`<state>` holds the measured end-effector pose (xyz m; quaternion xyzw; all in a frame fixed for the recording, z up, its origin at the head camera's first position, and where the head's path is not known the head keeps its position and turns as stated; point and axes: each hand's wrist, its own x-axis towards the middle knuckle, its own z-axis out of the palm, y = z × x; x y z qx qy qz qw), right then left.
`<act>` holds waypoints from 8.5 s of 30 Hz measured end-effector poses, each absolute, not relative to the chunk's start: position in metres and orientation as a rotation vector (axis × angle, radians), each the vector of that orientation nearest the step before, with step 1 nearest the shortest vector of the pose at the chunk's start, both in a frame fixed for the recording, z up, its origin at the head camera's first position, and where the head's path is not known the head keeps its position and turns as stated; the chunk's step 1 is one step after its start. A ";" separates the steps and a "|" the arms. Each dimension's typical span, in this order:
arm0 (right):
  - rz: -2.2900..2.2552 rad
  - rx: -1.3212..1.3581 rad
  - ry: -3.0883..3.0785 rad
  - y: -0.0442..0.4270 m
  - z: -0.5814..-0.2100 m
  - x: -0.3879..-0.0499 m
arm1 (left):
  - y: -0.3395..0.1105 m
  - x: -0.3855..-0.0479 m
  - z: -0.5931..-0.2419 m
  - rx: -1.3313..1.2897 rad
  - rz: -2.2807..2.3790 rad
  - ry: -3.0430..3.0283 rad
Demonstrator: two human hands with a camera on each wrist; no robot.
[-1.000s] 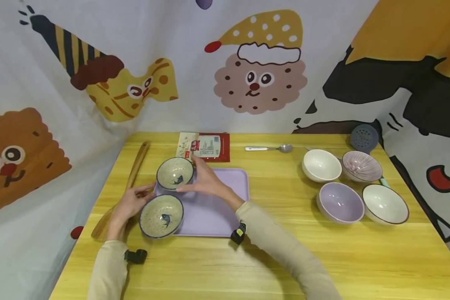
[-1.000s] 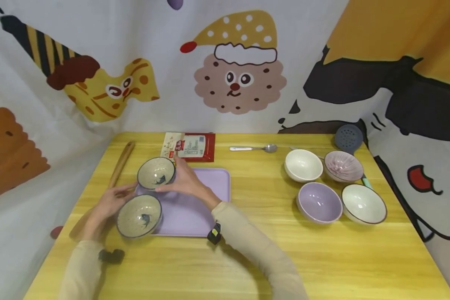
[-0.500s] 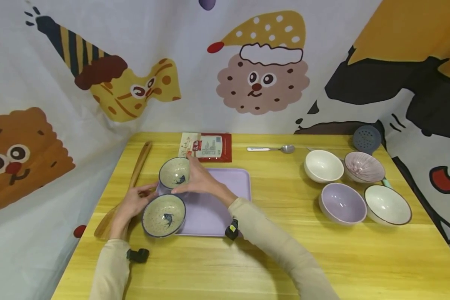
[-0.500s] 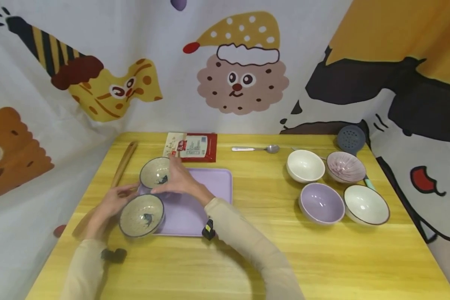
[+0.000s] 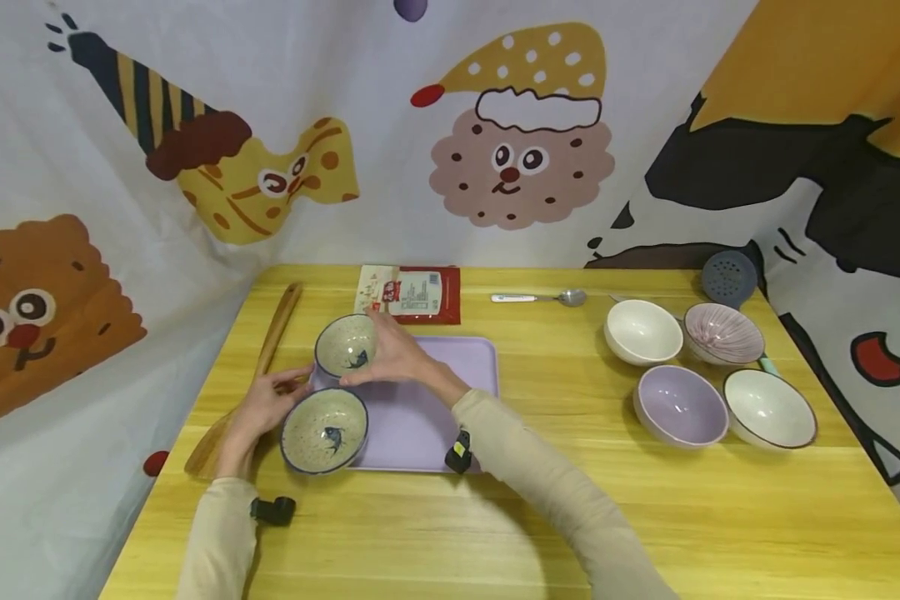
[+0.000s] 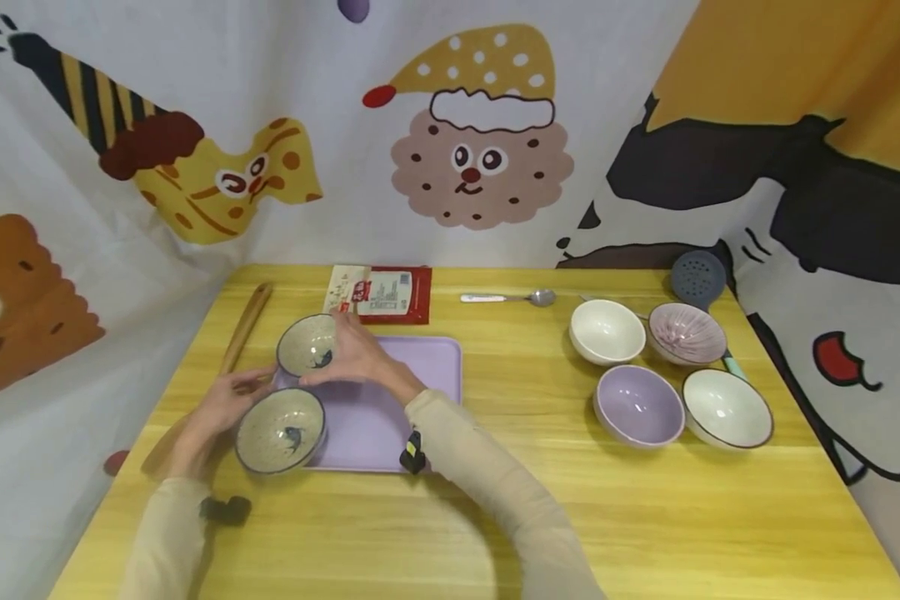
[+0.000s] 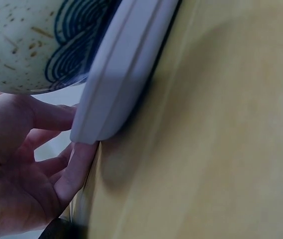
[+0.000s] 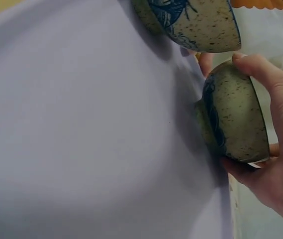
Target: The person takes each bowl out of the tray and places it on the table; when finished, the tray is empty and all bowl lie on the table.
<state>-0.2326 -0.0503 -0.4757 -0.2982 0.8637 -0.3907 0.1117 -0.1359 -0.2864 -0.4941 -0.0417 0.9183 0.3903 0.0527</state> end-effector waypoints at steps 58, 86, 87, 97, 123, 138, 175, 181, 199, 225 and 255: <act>-1.569 -0.432 2.895 0.087 -0.465 -0.215 | -0.287 -0.135 -0.493 -0.128 1.186 2.774; -1.542 -0.017 3.024 0.166 -0.473 -0.199 | -0.290 -0.135 -0.495 -0.124 1.173 2.765; -1.544 0.015 3.021 0.168 -0.475 -0.200 | -0.290 -0.135 -0.494 -0.126 1.172 2.762; -1.595 0.229 3.030 0.182 -0.496 -0.205 | -0.289 -0.135 -0.493 -0.145 1.155 2.754; -1.496 0.312 3.156 0.180 -0.500 -0.205 | -0.288 -0.135 -0.494 -0.151 1.183 2.766; -1.450 -0.042 3.229 0.154 -0.461 -0.193 | -0.287 -0.135 -0.496 -0.140 1.205 2.772; -1.293 -1.117 2.486 -0.018 -0.475 -0.118 | -0.287 -0.136 -0.494 -0.159 1.194 2.766; -1.268 -1.155 2.384 -0.032 -0.486 -0.111 | -0.286 -0.135 -0.494 -0.173 1.181 2.770; -1.389 -1.021 2.425 -0.052 -0.505 -0.106 | -0.287 -0.135 -0.495 -0.147 1.248 2.777; -1.541 -0.951 2.538 -0.030 -0.492 -0.105 | -0.283 -0.135 -0.494 -0.170 1.281 2.755; -1.656 -0.649 2.678 0.044 -0.478 -0.105 | -0.285 -0.134 -0.495 -0.200 1.391 2.653</act>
